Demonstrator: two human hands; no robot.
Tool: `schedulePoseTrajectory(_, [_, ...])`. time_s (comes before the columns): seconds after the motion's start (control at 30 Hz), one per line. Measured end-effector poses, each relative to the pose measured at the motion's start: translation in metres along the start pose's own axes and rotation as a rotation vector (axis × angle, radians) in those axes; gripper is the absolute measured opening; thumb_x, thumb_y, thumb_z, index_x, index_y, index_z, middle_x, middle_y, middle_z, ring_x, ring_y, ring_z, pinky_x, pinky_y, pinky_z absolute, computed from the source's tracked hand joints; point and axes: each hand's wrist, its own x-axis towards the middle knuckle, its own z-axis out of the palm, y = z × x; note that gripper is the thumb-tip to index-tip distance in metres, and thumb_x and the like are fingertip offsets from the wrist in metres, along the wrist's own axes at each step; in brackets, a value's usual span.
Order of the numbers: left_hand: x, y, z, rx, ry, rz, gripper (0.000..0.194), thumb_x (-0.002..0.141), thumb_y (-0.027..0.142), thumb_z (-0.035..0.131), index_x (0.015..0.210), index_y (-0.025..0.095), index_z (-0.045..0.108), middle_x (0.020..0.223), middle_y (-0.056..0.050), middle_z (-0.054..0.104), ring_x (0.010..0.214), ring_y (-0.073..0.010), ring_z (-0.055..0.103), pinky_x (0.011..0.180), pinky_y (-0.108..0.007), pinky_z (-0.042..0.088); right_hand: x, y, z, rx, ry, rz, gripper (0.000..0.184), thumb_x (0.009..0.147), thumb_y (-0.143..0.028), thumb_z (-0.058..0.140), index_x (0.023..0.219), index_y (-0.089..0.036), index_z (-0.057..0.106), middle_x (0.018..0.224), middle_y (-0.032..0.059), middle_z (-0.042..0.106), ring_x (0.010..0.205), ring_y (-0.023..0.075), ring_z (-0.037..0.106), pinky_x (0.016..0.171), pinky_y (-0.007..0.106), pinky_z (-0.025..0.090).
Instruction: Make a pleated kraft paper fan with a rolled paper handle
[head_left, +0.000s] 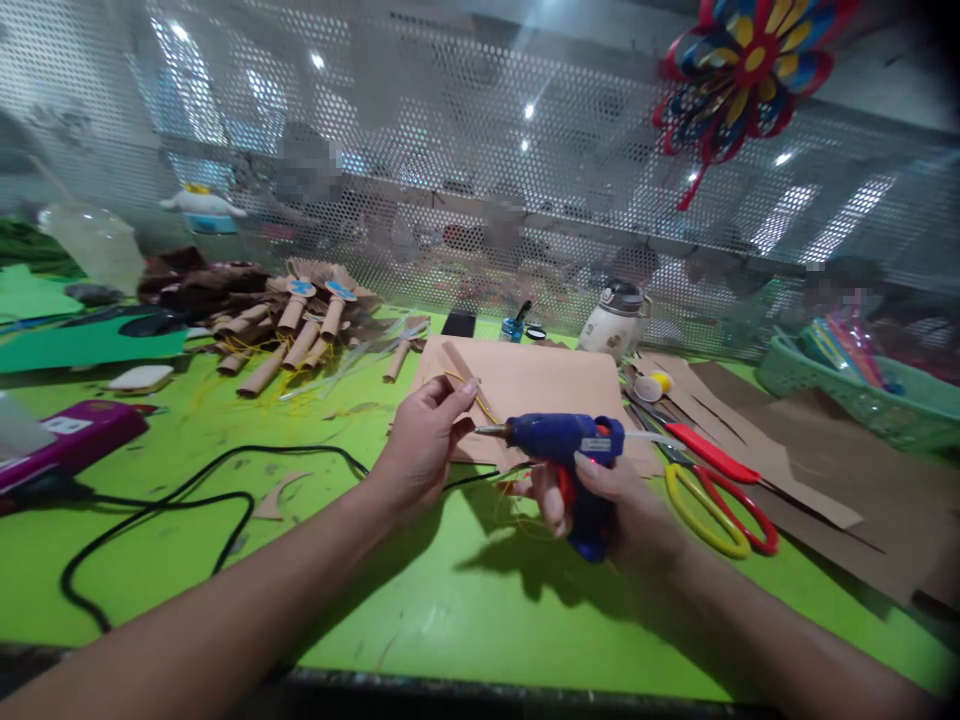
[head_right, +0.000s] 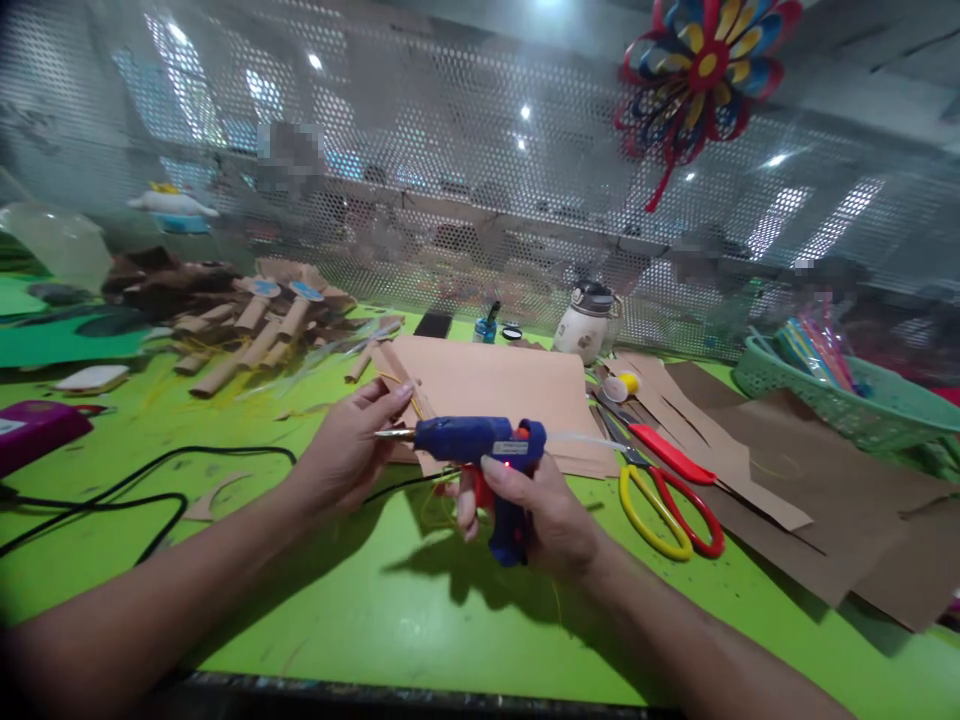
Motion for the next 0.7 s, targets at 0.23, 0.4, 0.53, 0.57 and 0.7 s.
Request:
schedulePoseTrajectory(0.23, [0.007, -0.002, -0.007, 0.106, 0.095, 0.124, 0.025, 0.072, 0.031, 0.073, 0.09, 0.014, 0.067, 0.084, -0.002, 0.063, 0.076, -0.0119, 0.056, 0.067, -0.022, 0.046, -0.003, -0.025, -0.008, -0.021, 0.175, -0.2, 0.021, 0.088, -0.032, 0.061, 0.099, -0.016, 0.068, 0.068, 0.0016, 0.066, 0.065, 0.0147, 0.061, 0.099, 0.044, 0.044])
schedulePoseTrajectory(0.4, [0.003, -0.004, -0.002, 0.114, 0.095, 0.11, 0.022, 0.074, 0.031, 0.071, 0.087, 0.015, 0.065, 0.083, 0.0, 0.062, 0.075, -0.0107, 0.054, 0.065, -0.02, 0.044, -0.002, -0.015, 0.006, 0.107, 0.073, -0.071, 0.022, 0.09, -0.033, 0.057, 0.099, -0.016, 0.068, 0.067, 0.0013, 0.067, 0.057, 0.0119, 0.059, 0.089, 0.039, 0.05])
schedulePoseTrajectory(0.53, [0.003, -0.008, 0.0, 0.118, 0.06, 0.11, 0.02, 0.074, 0.033, 0.07, 0.082, 0.015, 0.062, 0.077, 0.0, 0.06, 0.069, -0.0111, 0.054, 0.064, -0.022, 0.044, 0.001, -0.002, 0.011, 0.14, 0.052, -0.034, 0.022, 0.089, -0.035, 0.06, 0.098, -0.016, 0.068, 0.063, 0.0017, 0.066, 0.058, 0.0119, 0.06, 0.067, 0.026, 0.053])
schedulePoseTrajectory(0.57, [0.003, -0.009, 0.0, 0.125, 0.043, 0.109, 0.021, 0.075, 0.034, 0.069, 0.08, 0.015, 0.061, 0.075, 0.0, 0.059, 0.068, -0.0112, 0.053, 0.063, -0.023, 0.044, 0.001, -0.001, 0.012, 0.143, 0.036, -0.033, 0.024, 0.088, -0.036, 0.06, 0.098, -0.016, 0.068, 0.064, 0.0023, 0.066, 0.058, 0.012, 0.06, 0.062, 0.024, 0.052])
schedulePoseTrajectory(0.7, [0.005, -0.012, -0.002, 0.164, 0.042, 0.111, 0.023, 0.073, 0.036, 0.071, 0.073, 0.016, 0.058, 0.067, 0.003, 0.055, 0.061, -0.0097, 0.049, 0.059, -0.022, 0.041, -0.002, -0.005, 0.013, 0.142, -0.023, -0.051, 0.028, 0.089, -0.038, 0.058, 0.098, -0.014, 0.068, 0.065, 0.0031, 0.065, 0.055, 0.0121, 0.057, 0.059, 0.027, 0.05])
